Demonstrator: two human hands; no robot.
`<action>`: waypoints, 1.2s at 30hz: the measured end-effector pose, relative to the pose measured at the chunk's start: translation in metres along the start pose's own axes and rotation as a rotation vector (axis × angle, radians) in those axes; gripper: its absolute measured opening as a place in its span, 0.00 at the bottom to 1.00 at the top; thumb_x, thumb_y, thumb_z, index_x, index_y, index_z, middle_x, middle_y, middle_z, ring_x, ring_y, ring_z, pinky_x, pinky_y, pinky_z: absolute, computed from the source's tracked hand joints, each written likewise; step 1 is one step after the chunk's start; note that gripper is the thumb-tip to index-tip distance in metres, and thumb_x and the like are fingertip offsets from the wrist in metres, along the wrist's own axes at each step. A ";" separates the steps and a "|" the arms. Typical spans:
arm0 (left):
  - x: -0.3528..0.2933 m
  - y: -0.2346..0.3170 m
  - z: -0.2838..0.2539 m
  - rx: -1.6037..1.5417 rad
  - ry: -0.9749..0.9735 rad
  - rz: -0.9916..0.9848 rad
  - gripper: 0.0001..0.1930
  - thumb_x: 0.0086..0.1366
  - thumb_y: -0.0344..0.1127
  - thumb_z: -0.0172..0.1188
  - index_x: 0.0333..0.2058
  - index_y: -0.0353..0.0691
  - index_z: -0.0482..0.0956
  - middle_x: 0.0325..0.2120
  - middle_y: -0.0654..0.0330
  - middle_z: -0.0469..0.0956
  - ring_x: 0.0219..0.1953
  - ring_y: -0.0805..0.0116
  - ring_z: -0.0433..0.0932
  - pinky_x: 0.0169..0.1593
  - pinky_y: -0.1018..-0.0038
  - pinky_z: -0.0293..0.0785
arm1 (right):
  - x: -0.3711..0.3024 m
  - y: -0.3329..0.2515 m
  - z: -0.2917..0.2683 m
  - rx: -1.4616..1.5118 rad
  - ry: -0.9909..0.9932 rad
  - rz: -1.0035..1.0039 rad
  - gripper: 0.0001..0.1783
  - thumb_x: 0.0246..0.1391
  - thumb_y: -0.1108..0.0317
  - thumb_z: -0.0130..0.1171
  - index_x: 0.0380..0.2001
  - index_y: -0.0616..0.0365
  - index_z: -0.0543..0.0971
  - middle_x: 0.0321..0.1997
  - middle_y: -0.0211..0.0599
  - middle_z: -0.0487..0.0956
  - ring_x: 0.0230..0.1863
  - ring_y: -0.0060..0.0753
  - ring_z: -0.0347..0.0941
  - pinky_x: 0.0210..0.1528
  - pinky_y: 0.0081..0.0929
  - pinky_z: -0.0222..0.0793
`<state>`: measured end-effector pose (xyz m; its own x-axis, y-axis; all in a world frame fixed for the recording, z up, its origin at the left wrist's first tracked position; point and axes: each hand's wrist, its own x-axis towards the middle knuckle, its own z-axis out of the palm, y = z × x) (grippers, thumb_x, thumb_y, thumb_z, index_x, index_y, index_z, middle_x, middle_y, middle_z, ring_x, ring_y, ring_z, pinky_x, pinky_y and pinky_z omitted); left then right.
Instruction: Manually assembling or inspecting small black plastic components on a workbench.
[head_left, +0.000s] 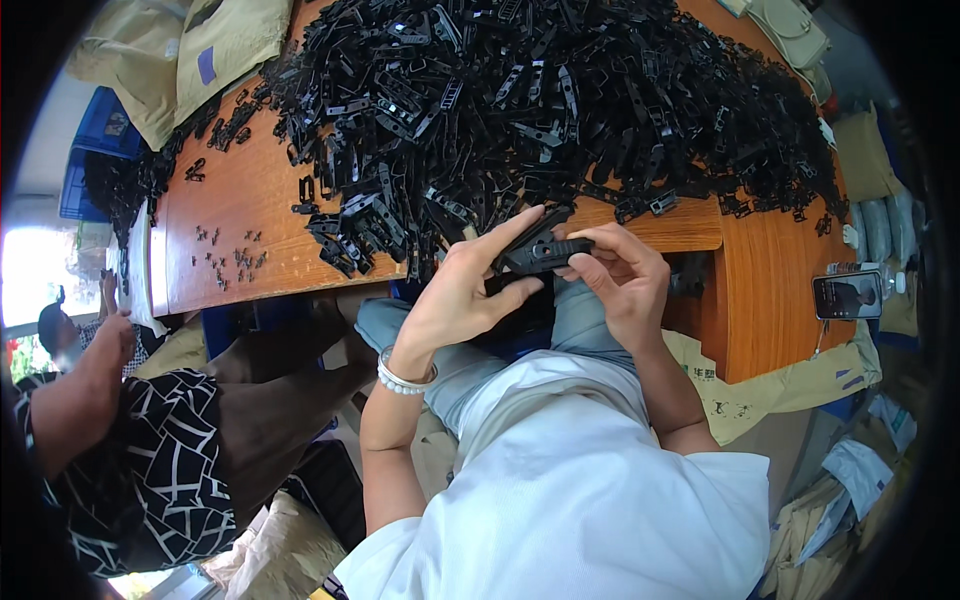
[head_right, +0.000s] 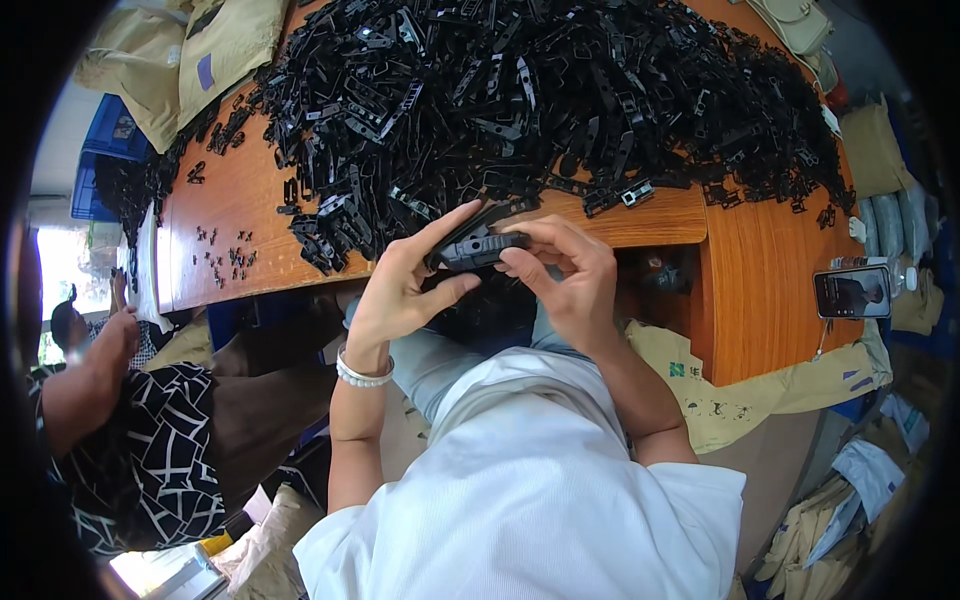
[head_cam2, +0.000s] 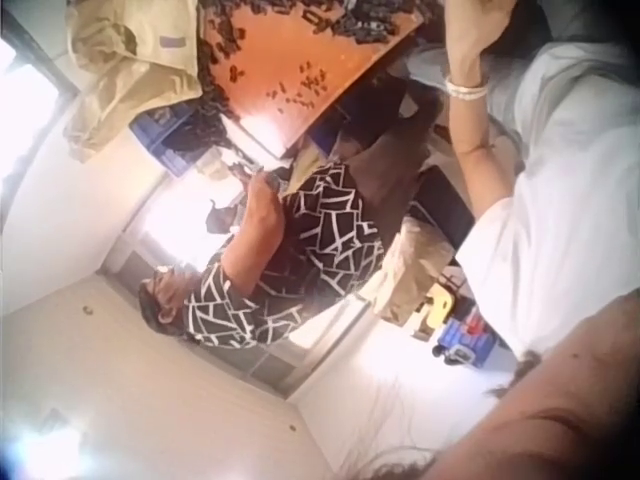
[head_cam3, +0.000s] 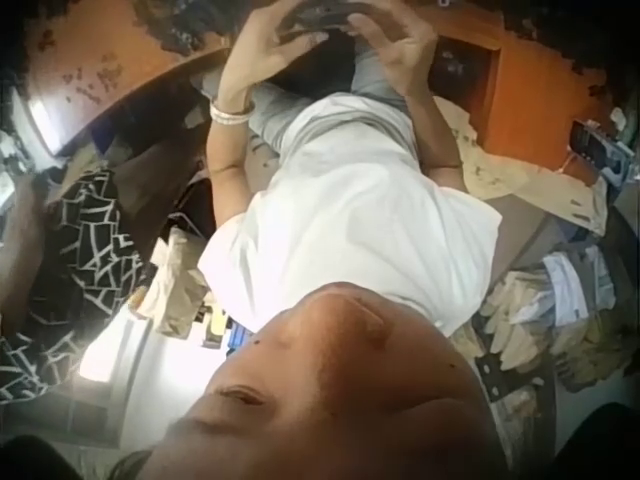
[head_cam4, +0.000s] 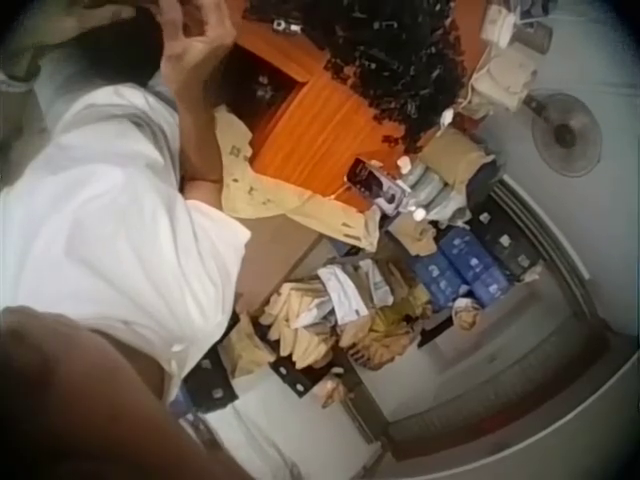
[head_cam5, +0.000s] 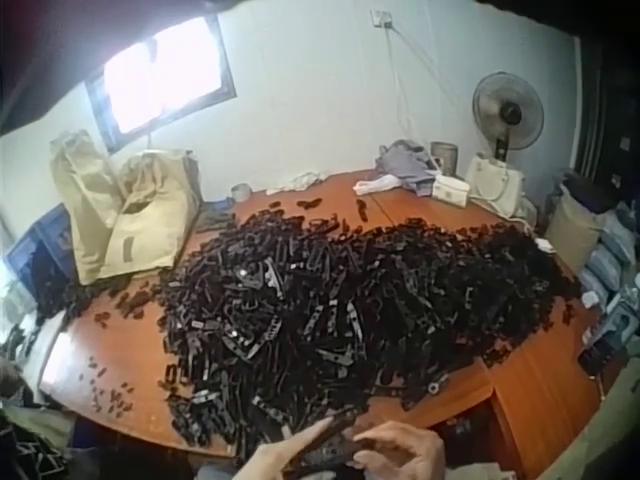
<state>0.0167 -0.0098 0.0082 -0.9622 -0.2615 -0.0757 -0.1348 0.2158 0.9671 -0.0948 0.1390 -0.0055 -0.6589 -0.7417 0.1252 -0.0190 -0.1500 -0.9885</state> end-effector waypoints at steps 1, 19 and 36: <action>-0.001 -0.003 0.002 -0.012 0.022 -0.008 0.25 0.51 0.21 0.57 0.51 0.31 0.66 0.28 0.63 0.76 0.25 0.86 0.66 0.28 0.88 0.64 | -0.001 0.001 0.001 -0.061 0.023 -0.046 0.11 0.47 0.76 0.57 0.36 0.70 0.74 0.36 0.41 0.75 0.31 0.26 0.75 0.31 0.17 0.71; -0.013 -0.034 0.024 0.010 0.198 0.266 0.18 0.53 0.31 0.60 0.41 0.28 0.70 0.22 0.52 0.77 0.23 0.67 0.79 0.25 0.79 0.72 | 0.011 0.010 -0.005 -0.280 -0.213 -0.179 0.13 0.45 0.76 0.57 0.38 0.65 0.75 0.34 0.37 0.71 0.34 0.25 0.68 0.36 0.17 0.65; -0.009 -0.160 -0.177 0.886 1.010 -0.210 0.10 0.50 0.35 0.58 0.25 0.33 0.79 0.22 0.48 0.76 0.25 0.54 0.76 0.32 0.66 0.71 | -0.008 0.039 -0.018 -0.471 -0.435 0.262 0.09 0.49 0.79 0.51 0.34 0.66 0.77 0.31 0.37 0.74 0.28 0.23 0.72 0.28 0.16 0.70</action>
<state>0.0885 -0.2080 -0.1028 -0.3654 -0.8505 0.3784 -0.7294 0.5142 0.4513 -0.1039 0.1505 -0.0469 -0.3263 -0.9244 -0.1976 -0.2893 0.2967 -0.9101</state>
